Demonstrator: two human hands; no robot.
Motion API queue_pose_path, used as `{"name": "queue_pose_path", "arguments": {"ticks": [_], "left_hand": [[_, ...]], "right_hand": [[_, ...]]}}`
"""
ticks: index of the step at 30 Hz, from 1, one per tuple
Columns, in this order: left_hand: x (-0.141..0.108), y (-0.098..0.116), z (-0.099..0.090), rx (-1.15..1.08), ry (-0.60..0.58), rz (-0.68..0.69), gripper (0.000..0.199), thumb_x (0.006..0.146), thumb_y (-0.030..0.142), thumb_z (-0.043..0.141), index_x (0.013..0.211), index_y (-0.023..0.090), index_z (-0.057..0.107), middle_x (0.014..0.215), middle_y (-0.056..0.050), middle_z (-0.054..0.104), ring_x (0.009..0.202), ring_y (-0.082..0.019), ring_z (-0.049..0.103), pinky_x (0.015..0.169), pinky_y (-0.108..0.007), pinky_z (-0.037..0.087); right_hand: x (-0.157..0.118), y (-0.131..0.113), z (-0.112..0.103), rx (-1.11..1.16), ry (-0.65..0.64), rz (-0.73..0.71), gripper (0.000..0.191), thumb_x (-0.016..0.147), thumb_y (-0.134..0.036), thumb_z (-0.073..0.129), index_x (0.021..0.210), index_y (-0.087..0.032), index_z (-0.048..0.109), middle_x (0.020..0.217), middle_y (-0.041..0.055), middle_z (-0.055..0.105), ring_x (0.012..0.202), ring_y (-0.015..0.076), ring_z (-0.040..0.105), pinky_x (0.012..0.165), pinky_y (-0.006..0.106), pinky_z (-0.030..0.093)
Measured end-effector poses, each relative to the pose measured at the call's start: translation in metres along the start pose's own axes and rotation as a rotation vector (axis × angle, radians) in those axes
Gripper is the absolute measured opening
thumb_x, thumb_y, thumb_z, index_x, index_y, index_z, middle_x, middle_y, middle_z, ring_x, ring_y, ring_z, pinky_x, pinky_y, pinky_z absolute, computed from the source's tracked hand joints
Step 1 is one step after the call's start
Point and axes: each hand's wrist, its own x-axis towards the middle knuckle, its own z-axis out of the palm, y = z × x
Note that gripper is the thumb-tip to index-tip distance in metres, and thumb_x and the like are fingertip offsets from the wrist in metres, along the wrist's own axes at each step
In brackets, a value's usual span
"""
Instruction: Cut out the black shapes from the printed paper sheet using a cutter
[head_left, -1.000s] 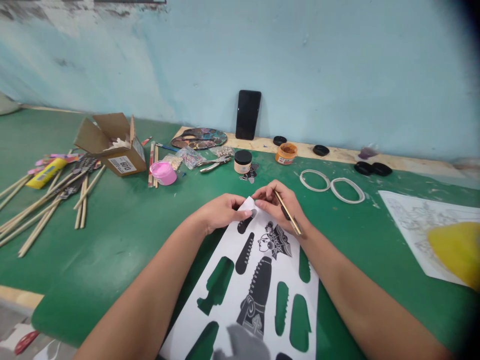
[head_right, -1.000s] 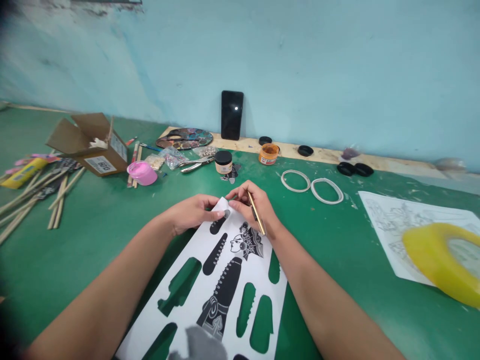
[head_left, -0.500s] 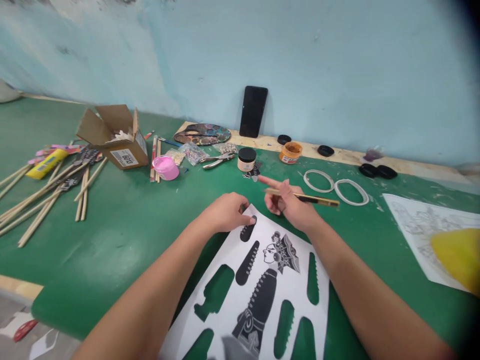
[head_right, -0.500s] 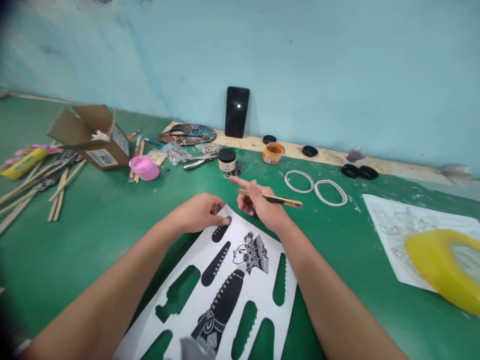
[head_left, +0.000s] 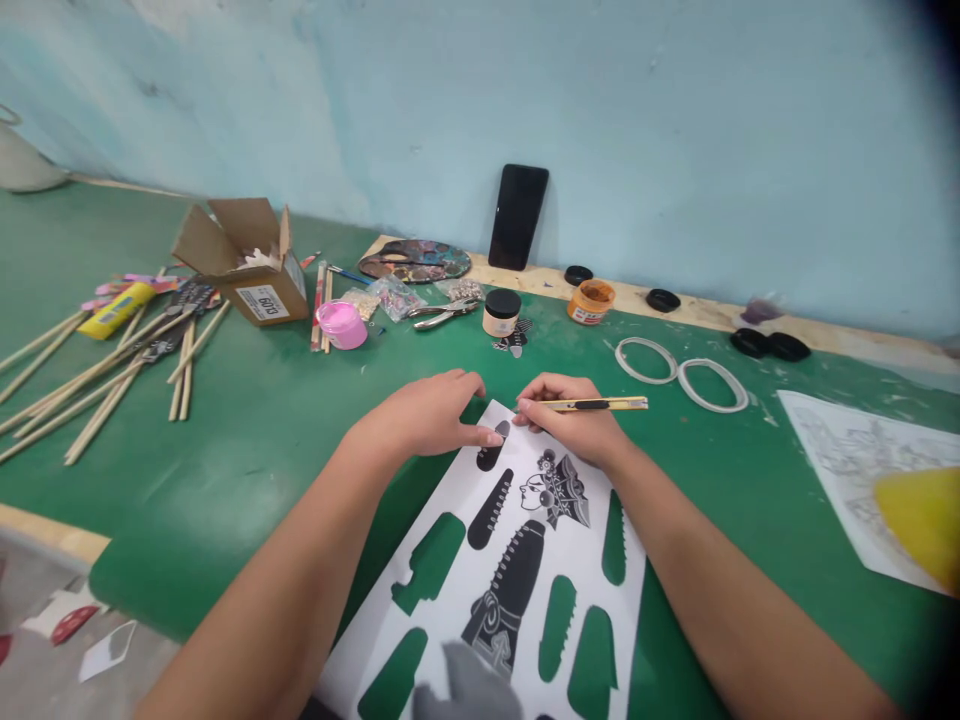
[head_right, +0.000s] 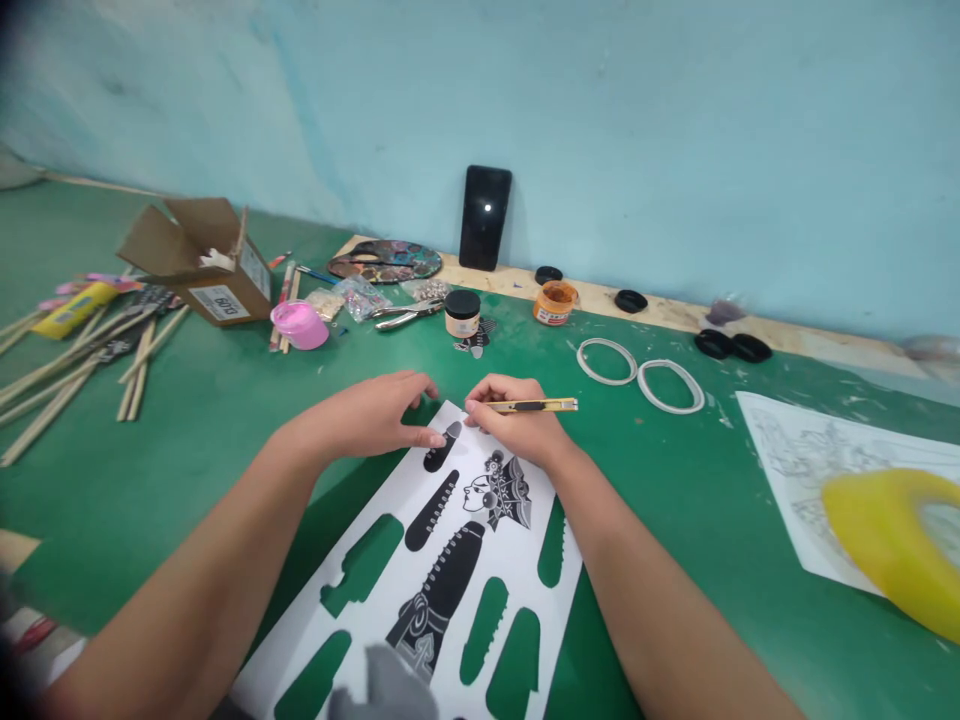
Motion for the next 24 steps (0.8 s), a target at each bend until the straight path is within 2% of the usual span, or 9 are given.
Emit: {"name": "queue_pose_path", "arguments": {"ticks": [3,7,9,11,14,16,18,20,24], "left_hand": [[-0.018,0.027,0.006,-0.028,-0.01,0.099,0.045,0.092,0.054,0.053,0.121,0.02,0.06,0.121,-0.009,0.063,0.11,-0.026,0.058,0.089,-0.036,0.046],[-0.026,0.051,0.038,0.055,0.018,0.081,0.069,0.088,0.057,0.059,0.139,0.011,0.049,0.149,-0.018,0.045,0.133,-0.038,0.042,0.104,-0.049,0.04],[-0.021,0.042,0.049,0.114,0.049,0.107,0.081,0.082,0.058,0.067,0.144,0.011,0.043,0.157,-0.018,0.03,0.143,-0.04,0.028,0.112,-0.056,0.029],[-0.011,0.021,0.049,0.096,0.008,0.237,0.089,0.079,0.059,0.07,0.149,0.016,0.037,0.159,-0.015,0.025,0.148,-0.037,0.02,0.118,-0.057,0.016],[0.007,-0.012,0.028,0.023,-0.117,0.478,0.08,0.083,0.051,0.07,0.151,0.025,0.036,0.159,-0.008,0.03,0.15,-0.028,0.017,0.122,-0.049,0.01],[0.018,-0.024,0.012,-0.012,-0.144,0.513,0.076,0.081,0.053,0.07,0.147,0.028,0.042,0.158,-0.006,0.032,0.15,-0.031,0.015,0.121,-0.054,0.005],[0.026,-0.024,0.003,-0.022,-0.152,0.51,0.057,0.088,0.052,0.062,0.139,0.028,0.053,0.155,-0.005,0.038,0.149,-0.032,0.019,0.119,-0.059,0.006],[0.029,-0.017,0.004,0.01,-0.103,0.459,0.039,0.096,0.042,0.054,0.131,0.027,0.06,0.15,-0.004,0.046,0.146,-0.03,0.028,0.119,-0.057,0.015],[0.026,-0.001,0.029,0.15,0.182,0.202,0.035,0.097,0.029,0.048,0.128,0.022,0.063,0.145,-0.006,0.053,0.14,-0.033,0.038,0.114,-0.058,0.026]], "right_hand": [[0.003,0.001,0.001,-0.011,0.099,0.016,0.012,0.08,-0.029,0.067,0.076,-0.017,0.065,0.067,0.0059,0.073,0.062,0.0189,0.072,0.056,0.028,0.057],[0.006,-0.002,-0.007,0.068,0.107,0.091,0.015,0.075,-0.029,0.071,0.078,-0.018,0.062,0.065,0.0052,0.072,0.066,0.0215,0.073,0.055,0.029,0.059],[0.006,-0.004,-0.013,0.106,0.077,0.124,0.018,0.072,-0.027,0.073,0.079,-0.018,0.06,0.067,0.0053,0.073,0.065,0.0209,0.073,0.056,0.029,0.059],[0.007,-0.004,-0.019,0.097,0.036,0.119,0.019,0.072,-0.028,0.075,0.079,-0.018,0.06,0.07,0.0062,0.075,0.064,0.0194,0.072,0.059,0.03,0.059],[0.007,-0.001,-0.025,-0.006,-0.022,0.034,0.021,0.074,-0.034,0.075,0.083,-0.017,0.068,0.077,0.0067,0.076,0.065,0.0185,0.07,0.062,0.031,0.057],[0.007,0.002,-0.026,-0.067,-0.033,-0.008,0.023,0.077,-0.038,0.074,0.088,-0.018,0.072,0.078,0.0064,0.076,0.068,0.0194,0.07,0.063,0.031,0.055],[0.007,0.005,-0.026,-0.081,-0.026,-0.011,0.019,0.079,-0.037,0.071,0.084,-0.018,0.073,0.077,0.0063,0.075,0.07,0.0201,0.069,0.063,0.031,0.053],[0.008,0.006,-0.024,-0.087,-0.016,-0.014,0.015,0.08,-0.033,0.07,0.08,-0.018,0.071,0.076,0.0059,0.075,0.07,0.0202,0.069,0.064,0.031,0.053],[0.008,0.007,-0.021,-0.162,0.033,-0.049,0.013,0.079,-0.03,0.069,0.075,-0.018,0.07,0.072,0.0051,0.072,0.067,0.0195,0.066,0.061,0.031,0.05]]}}
